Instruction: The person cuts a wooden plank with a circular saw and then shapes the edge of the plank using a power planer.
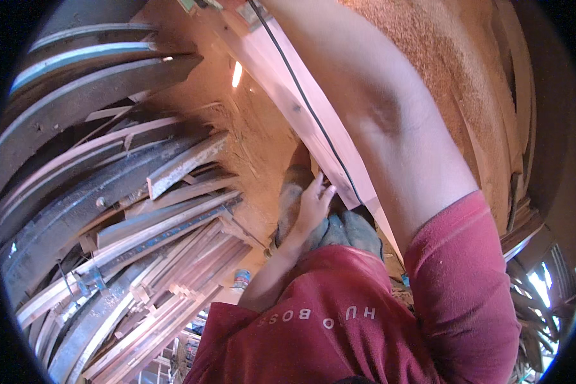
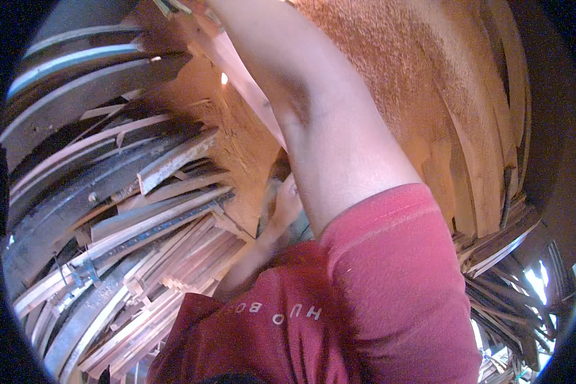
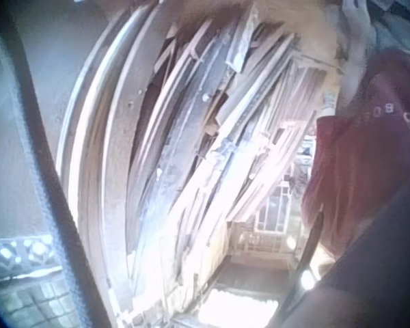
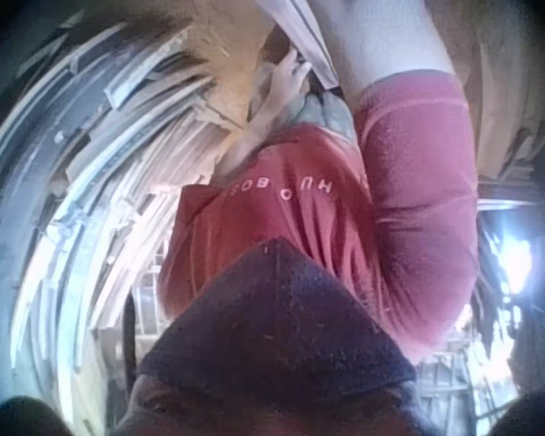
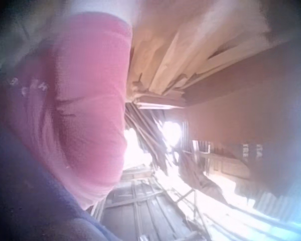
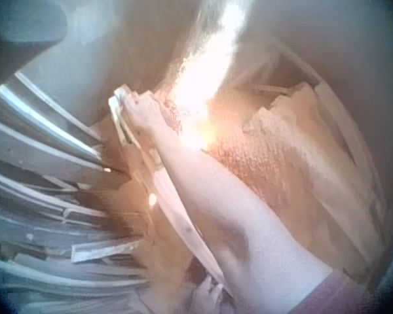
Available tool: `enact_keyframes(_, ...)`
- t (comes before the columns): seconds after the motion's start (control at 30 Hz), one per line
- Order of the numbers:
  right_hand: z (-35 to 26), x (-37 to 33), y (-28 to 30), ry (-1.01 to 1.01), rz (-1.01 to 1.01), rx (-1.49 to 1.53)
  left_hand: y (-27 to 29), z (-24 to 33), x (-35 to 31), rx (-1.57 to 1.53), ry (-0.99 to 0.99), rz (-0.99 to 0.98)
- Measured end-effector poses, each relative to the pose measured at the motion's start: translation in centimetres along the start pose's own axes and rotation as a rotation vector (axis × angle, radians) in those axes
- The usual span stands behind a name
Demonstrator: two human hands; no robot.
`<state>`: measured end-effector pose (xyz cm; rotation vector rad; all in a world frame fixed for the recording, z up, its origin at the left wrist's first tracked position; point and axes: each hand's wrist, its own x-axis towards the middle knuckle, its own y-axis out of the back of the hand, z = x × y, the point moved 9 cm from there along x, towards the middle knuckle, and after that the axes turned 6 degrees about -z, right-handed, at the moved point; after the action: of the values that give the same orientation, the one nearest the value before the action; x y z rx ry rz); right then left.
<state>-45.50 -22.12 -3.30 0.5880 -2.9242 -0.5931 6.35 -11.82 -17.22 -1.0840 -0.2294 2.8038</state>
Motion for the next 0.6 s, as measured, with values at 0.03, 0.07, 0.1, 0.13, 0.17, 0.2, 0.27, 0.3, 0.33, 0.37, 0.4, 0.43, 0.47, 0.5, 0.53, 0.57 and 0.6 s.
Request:
enact_keyframes(0.03,-0.1,-0.6,0.4,0.01,0.015,-0.009,0.1,-0.7,0.1,-0.093,-0.047,0.001)
enact_keyframes(0.07,0.7,-2.3,1.1,0.004,0.027,-0.012,-0.1,1.4,-0.7,-0.078,-0.006,-0.004)
enact_keyframes(0.1,0.0,-4.2,1.4,0.022,0.028,-0.002,0.5,1.0,-1.0,-0.176,0.06,0.032)
enact_keyframes(0.13,-0.6,-7.2,1.9,0.042,0.02,0.013,1.1,0.5,-1.2,-0.278,0.122,0.072)
enact_keyframes(0.17,-1.8,-10.9,1.9,0.079,0.006,0.037,1.9,-3.7,-1.1,-0.493,0.219,0.149)
enact_keyframes(0.2,-2.6,-15.4,2.1,0.12,-0.014,0.057,2.6,-6.0,-0.4,-0.596,0.248,0.122)
enact_keyframes(0.27,-3.3,-26.5,3.0,0.122,-0.056,0.066,2.9,-8.5,0.4,-0.75,0.241,0.026)
enact_keyframes(0.3,-0.2,-33.0,3.1,-0.178,-0.121,0.021,2.4,-7.8,1.0,-0.793,0.194,-0.047)
enact_keyframes(0.33,-0.3,-38.9,3.8,-0.258,-0.217,0.071,2.0,-6.9,1.1,-0.804,0.189,-0.047)
enact_keyframes(0.37,-0.5,-44.6,5.1,-0.269,-0.203,0.078,1.0,-5.5,0.9,-0.877,0.227,-0.04)
enact_keyframes(0.4,-0.5,-49.7,5.8,-0.312,-0.21,0.098,0.4,-5.0,0.8,-0.947,0.258,-0.026)
enact_keyframes(0.43,-0.6,-54.7,5.9,-0.367,-0.227,0.134,0.7,-5.5,0.7,-0.95,0.242,-0.011)
enact_keyframes(0.47,-0.5,-59.7,6.4,-0.428,-0.236,0.158,0.3,-5.6,1.3,-0.927,0.226,-0.054)
enact_keyframes(0.5,-0.4,-63.8,6.5,-0.482,-0.249,0.188,0.4,-5.7,1.7,-0.9,0.204,-0.088)
enact_keyframes(0.53,-0.4,-67.1,6.4,-0.521,-0.261,0.217,1.2,-6.5,1.9,-0.933,0.166,-0.087)
enact_keyframes(0.57,-0.2,-69.9,6.6,-0.562,-0.261,0.233,0.8,-6.8,1.9,-0.934,0.163,-0.09)
enact_keyframes(0.6,-0.2,-71.8,6.9,-0.588,-0.261,0.225,0.5,-6.7,1.9,-0.98,0.156,-0.078)
